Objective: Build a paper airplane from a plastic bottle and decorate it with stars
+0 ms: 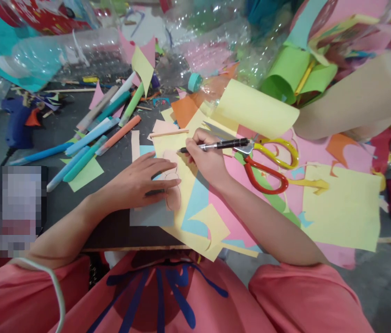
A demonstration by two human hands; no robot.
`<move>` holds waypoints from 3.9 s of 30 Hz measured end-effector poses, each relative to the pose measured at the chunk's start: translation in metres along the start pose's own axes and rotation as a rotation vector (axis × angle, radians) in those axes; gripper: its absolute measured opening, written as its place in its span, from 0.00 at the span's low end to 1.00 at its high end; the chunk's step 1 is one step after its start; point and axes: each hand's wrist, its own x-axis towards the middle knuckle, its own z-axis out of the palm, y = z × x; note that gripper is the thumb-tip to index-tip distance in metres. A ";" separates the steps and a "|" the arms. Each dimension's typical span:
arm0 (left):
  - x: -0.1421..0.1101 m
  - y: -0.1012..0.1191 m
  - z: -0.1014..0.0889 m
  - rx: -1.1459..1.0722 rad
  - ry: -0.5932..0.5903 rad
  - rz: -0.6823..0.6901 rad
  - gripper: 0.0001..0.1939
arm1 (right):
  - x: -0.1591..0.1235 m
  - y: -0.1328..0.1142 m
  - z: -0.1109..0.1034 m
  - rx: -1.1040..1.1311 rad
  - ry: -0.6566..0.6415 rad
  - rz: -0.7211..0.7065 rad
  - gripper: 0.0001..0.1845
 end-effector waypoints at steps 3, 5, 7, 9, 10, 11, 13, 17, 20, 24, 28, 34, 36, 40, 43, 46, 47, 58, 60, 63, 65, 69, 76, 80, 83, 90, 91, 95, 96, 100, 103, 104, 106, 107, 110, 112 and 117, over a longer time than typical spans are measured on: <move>0.001 0.003 0.000 0.014 0.000 0.015 0.13 | 0.001 0.000 -0.001 -0.021 -0.024 -0.003 0.18; 0.001 0.004 0.001 0.010 0.000 -0.003 0.14 | 0.001 0.001 -0.002 -0.029 -0.063 -0.025 0.18; 0.001 0.004 0.001 0.003 0.003 -0.018 0.14 | 0.000 0.001 -0.003 -0.038 -0.107 -0.035 0.17; 0.000 0.003 0.002 0.015 0.013 -0.025 0.14 | -0.001 0.001 -0.003 -0.049 -0.137 -0.034 0.16; 0.000 0.003 0.003 0.023 0.017 -0.021 0.14 | -0.001 0.001 -0.003 -0.056 -0.146 -0.033 0.16; -0.001 0.002 0.003 0.027 0.020 -0.019 0.14 | -0.001 0.001 -0.003 -0.063 -0.153 -0.032 0.16; -0.001 0.002 0.003 0.021 0.023 -0.019 0.14 | -0.001 0.001 -0.003 -0.084 -0.165 -0.029 0.16; -0.001 0.001 0.003 0.018 0.039 -0.011 0.14 | -0.002 0.002 -0.003 -0.127 -0.156 -0.042 0.16; -0.001 0.001 0.004 0.022 0.050 0.005 0.14 | -0.002 0.002 -0.003 -0.122 -0.142 -0.041 0.17; -0.001 0.000 0.004 0.005 0.032 -0.018 0.14 | -0.003 0.001 -0.002 -0.134 -0.126 -0.039 0.16; -0.001 0.000 0.004 0.004 0.034 -0.021 0.15 | -0.002 0.000 -0.001 -0.130 -0.118 -0.036 0.17; -0.002 0.000 0.004 0.010 0.046 -0.013 0.14 | -0.003 -0.002 0.000 -0.108 -0.100 -0.040 0.17; -0.001 0.000 0.004 0.010 0.055 -0.001 0.15 | -0.003 -0.003 0.000 -0.090 -0.093 -0.040 0.18; 0.001 0.001 0.000 -0.006 0.012 -0.048 0.14 | -0.004 -0.003 0.000 -0.102 -0.119 -0.034 0.17; 0.002 0.003 -0.002 -0.025 0.019 -0.060 0.13 | -0.003 -0.002 0.000 -0.140 -0.104 -0.056 0.18; 0.001 0.002 -0.002 -0.040 0.012 -0.071 0.14 | -0.003 -0.002 0.000 -0.159 -0.103 -0.055 0.19; 0.001 0.002 -0.001 -0.047 0.004 -0.075 0.14 | -0.002 -0.002 0.000 -0.157 -0.105 -0.049 0.19; 0.001 0.000 0.001 -0.045 0.054 -0.034 0.13 | -0.002 -0.003 0.000 -0.157 -0.124 -0.021 0.19; 0.001 0.000 0.000 -0.052 0.037 -0.049 0.13 | -0.002 -0.002 0.000 -0.138 -0.135 -0.011 0.19; 0.001 0.001 0.000 -0.062 0.017 -0.061 0.13 | -0.003 -0.002 0.001 -0.114 -0.117 -0.017 0.18; 0.001 0.000 0.000 -0.063 0.022 -0.056 0.13 | -0.003 -0.002 0.001 -0.120 -0.109 -0.025 0.17; 0.001 0.000 0.001 -0.055 0.031 -0.048 0.13 | -0.002 -0.002 0.000 -0.160 -0.108 -0.028 0.18; 0.002 0.000 0.002 -0.033 0.077 -0.019 0.12 | -0.002 -0.003 0.001 -0.165 -0.127 -0.016 0.18; 0.001 0.000 0.002 -0.043 0.088 -0.017 0.13 | -0.002 -0.003 0.001 -0.163 -0.140 -0.015 0.19; 0.001 0.000 0.002 -0.056 0.060 -0.037 0.13 | -0.002 -0.004 0.001 -0.117 -0.181 -0.013 0.19; 0.000 -0.001 0.002 -0.080 0.059 -0.038 0.13 | -0.002 -0.002 -0.003 -0.006 -0.093 -0.043 0.20; 0.000 -0.001 0.002 -0.090 0.061 -0.042 0.13 | -0.003 -0.002 -0.003 0.006 -0.088 -0.053 0.19; 0.000 -0.003 0.004 -0.187 0.084 -0.106 0.10 | -0.003 0.002 -0.005 -0.130 -0.157 -0.153 0.19; 0.000 -0.003 0.004 -0.229 0.093 -0.135 0.10 | -0.003 0.003 -0.005 -0.212 -0.187 -0.206 0.17; 0.003 -0.004 0.002 -0.380 0.160 -0.313 0.12 | -0.002 0.010 -0.005 -0.524 -0.275 -0.411 0.11; 0.002 -0.009 0.002 -0.313 0.250 -0.413 0.14 | -0.004 0.010 -0.004 -0.681 -0.314 -0.431 0.14; 0.001 -0.011 0.002 -0.249 0.274 -0.431 0.14 | -0.005 0.010 -0.004 -0.713 -0.329 -0.423 0.15; -0.002 -0.017 0.002 -0.107 0.297 -0.473 0.10 | -0.007 0.009 -0.003 -0.743 -0.342 -0.413 0.16; -0.003 -0.020 0.001 -0.049 0.296 -0.504 0.09 | -0.007 0.009 -0.003 -0.740 -0.339 -0.416 0.16; -0.006 -0.024 0.000 0.038 0.238 -0.598 0.16 | -0.007 0.013 -0.003 -0.700 -0.322 -0.460 0.17; -0.006 -0.025 -0.001 0.056 0.189 -0.627 0.21 | -0.006 0.015 -0.003 -0.680 -0.327 -0.489 0.17; -0.005 -0.023 0.001 0.083 0.124 -0.623 0.26 | -0.004 0.013 -0.004 -0.697 -0.362 -0.440 0.17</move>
